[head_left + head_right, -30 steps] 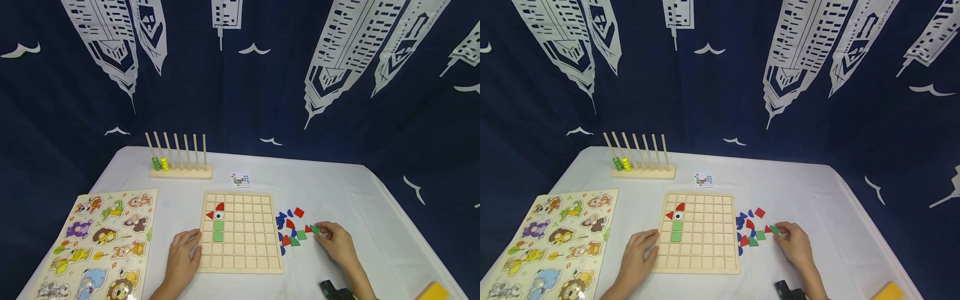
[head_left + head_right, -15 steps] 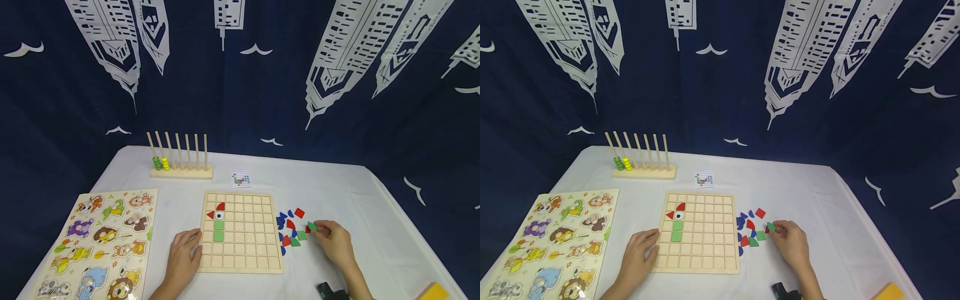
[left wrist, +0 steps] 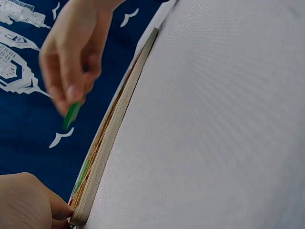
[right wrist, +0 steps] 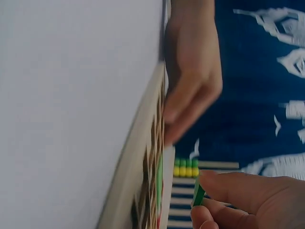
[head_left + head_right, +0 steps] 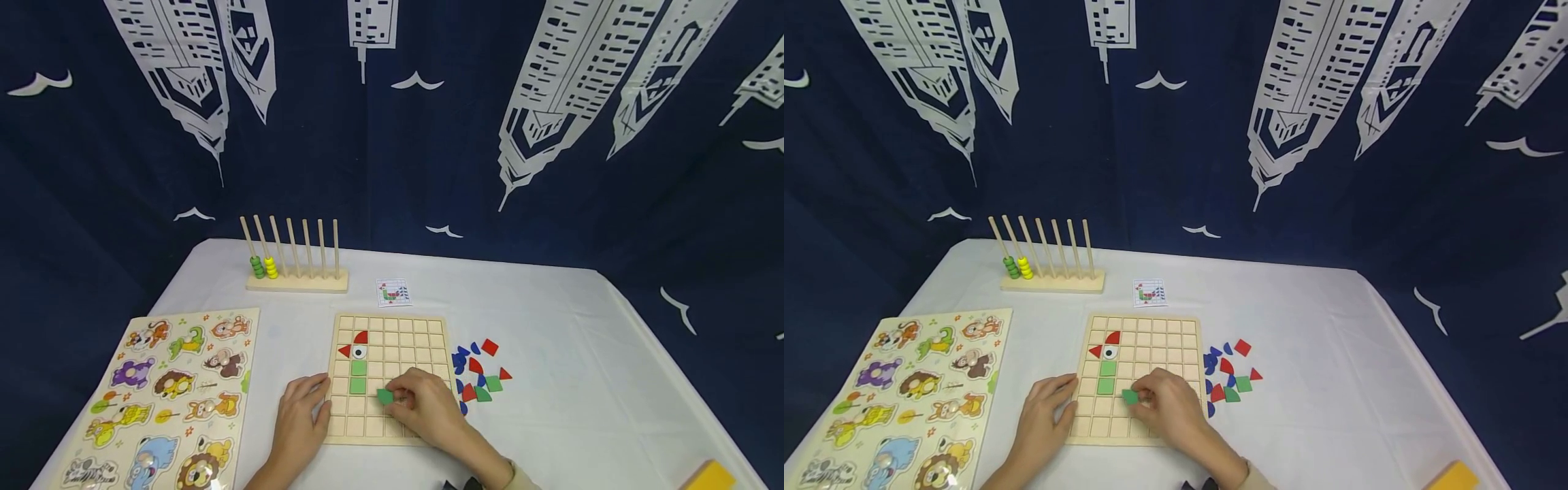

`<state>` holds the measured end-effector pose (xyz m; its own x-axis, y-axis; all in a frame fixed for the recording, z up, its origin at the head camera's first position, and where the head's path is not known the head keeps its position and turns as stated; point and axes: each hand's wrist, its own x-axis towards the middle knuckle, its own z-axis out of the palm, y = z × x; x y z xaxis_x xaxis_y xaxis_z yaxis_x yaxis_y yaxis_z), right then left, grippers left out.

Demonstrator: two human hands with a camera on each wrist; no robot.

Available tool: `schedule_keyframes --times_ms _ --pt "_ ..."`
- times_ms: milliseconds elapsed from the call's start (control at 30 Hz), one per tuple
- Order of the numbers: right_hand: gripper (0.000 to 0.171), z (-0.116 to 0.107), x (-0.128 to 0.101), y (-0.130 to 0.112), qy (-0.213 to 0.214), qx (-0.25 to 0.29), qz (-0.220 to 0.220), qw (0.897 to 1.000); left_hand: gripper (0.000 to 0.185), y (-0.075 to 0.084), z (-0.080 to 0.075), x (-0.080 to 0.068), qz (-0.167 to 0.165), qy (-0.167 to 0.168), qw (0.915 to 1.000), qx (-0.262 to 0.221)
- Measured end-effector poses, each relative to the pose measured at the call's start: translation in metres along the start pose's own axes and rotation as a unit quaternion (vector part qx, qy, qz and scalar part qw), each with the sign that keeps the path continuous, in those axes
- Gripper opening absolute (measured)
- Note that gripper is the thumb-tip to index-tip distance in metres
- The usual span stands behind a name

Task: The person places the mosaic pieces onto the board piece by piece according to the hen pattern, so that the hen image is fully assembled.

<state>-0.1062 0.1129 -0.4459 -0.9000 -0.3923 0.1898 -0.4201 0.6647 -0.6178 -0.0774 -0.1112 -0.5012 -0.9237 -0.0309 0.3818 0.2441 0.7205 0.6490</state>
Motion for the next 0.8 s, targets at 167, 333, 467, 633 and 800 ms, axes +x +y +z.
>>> schedule_keyframes --times_ms 167,333,467,633,800 --pt "0.02 0.023 0.011 -0.016 -0.023 -0.042 -0.045 0.998 0.033 0.0 0.001 0.0 0.005 0.005 0.9999 0.008" --pt "0.021 0.034 0.014 -0.018 -0.011 -0.073 -0.062 0.995 0.033 -0.001 0.001 0.0 0.009 0.005 0.9998 0.014" --pt "0.021 0.037 0.015 -0.016 -0.009 -0.069 -0.059 0.996 0.033 -0.001 0.0 0.0 0.01 0.004 0.9998 0.017" --pt "0.022 0.039 0.016 -0.015 -0.019 -0.067 -0.055 0.996 0.033 -0.002 0.0 0.0 0.009 0.003 0.9998 0.015" --pt "0.022 0.04 0.016 -0.015 -0.025 -0.063 -0.048 0.997 0.032 -0.001 0.001 0.0 0.011 0.004 0.9998 0.015"
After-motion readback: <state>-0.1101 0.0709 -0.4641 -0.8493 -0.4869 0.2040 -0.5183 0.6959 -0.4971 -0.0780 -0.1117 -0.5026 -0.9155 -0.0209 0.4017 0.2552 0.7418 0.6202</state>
